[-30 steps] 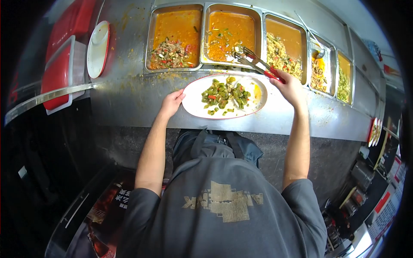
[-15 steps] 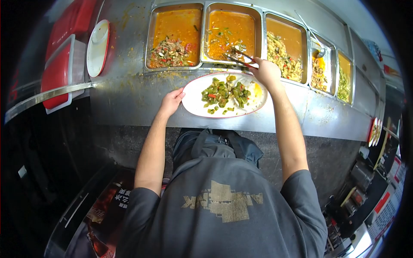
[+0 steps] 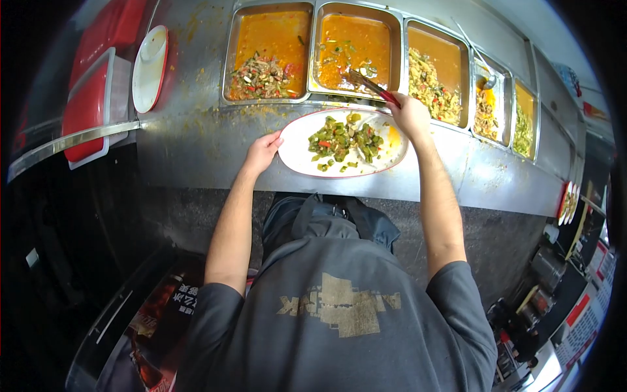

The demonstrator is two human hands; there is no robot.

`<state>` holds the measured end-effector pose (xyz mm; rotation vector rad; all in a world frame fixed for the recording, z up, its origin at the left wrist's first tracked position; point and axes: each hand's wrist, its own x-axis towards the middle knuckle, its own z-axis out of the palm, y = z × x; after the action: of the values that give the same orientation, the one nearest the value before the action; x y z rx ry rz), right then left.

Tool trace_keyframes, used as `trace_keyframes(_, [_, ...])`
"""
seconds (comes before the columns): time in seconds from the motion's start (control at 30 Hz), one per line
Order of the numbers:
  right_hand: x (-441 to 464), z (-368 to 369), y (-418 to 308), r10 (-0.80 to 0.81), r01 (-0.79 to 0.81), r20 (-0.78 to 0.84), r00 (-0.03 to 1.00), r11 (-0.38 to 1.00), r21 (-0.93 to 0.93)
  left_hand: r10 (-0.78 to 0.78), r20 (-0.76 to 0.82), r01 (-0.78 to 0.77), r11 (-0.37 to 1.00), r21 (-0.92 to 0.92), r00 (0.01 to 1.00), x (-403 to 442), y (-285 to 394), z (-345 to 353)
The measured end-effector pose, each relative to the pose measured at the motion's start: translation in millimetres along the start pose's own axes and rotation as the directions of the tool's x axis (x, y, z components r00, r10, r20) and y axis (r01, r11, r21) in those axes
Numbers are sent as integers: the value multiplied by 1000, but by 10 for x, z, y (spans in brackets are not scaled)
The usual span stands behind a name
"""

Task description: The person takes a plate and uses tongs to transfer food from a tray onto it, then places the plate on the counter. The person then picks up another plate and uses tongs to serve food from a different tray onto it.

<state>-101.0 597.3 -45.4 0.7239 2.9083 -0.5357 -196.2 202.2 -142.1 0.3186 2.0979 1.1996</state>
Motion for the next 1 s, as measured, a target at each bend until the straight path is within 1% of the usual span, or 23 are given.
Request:
trace_keyframes(0.03, [-4,-34,37,4,-5,25,1000,1000,28,1,4,-1,1000,0,1000,-5,-3,2])
trace_keyframes(0.13, [-125,-235,182,17,-45,91,996,947,318,-3,2,3,1000,11,1000,-24,93,-9])
trace_keyframes(0.17, [-195,-302,245,35,-115,179,983,883,456,-11,-7,11,1000,23,1000,-51,163,-8])
trace_keyframes(0.27, [-565,-676,269,-16,-194,336,942,791,581,-21,-18,21,999,43,1000,-75,224,-2])
trace_keyframes(0.37, [-1004,-942,232,-39,-130,339,940,878,461,-1,-32,3,999,49,999,-63,158,7])
trace_keyframes(0.4, [-1118,-962,258,-25,-123,341,940,906,404,9,-39,-7,999,50,999,-56,141,22])
trace_keyframes(0.47, [-1325,-906,343,25,-144,320,947,925,352,-39,-87,43,998,40,995,-113,210,56])
trace_keyframes(0.5, [-1429,-887,361,17,-117,255,967,917,382,-61,-112,65,997,36,992,-139,225,74])
trace_keyframes(0.53, [-1507,-857,404,62,-205,296,953,852,481,-61,-134,67,997,43,989,-173,214,88])
trace_keyframes(0.6, [-1652,-767,513,126,-368,389,913,670,645,-58,-178,69,996,57,982,-242,137,113])
trace_keyframes(0.63, [-1734,-680,556,124,-430,423,898,450,782,-52,-192,67,995,72,980,-263,104,130])
trace_keyframes(0.7, [-1844,-513,597,76,-468,465,882,246,849,-42,-223,66,992,104,974,-303,66,153])
trace_keyframes(0.77, [-1939,-399,595,37,-479,478,877,18,877,-77,-241,121,978,171,968,-301,65,158])
trace_keyframes(0.8, [-1969,-362,619,32,-501,500,865,6,866,-97,-250,150,967,204,963,-314,62,169])
trace_keyframes(0.87, [-1964,-230,692,17,-541,542,840,-17,841,-87,-244,140,967,212,966,-296,65,196])
trace_keyframes(0.9, [-1938,-168,701,91,-527,522,848,42,849,-79,-243,134,967,216,967,-274,67,197])
trace_keyframes(1.0, [-1784,9,752,356,-445,327,875,329,833,-103,-263,156,970,186,959,-248,16,208])
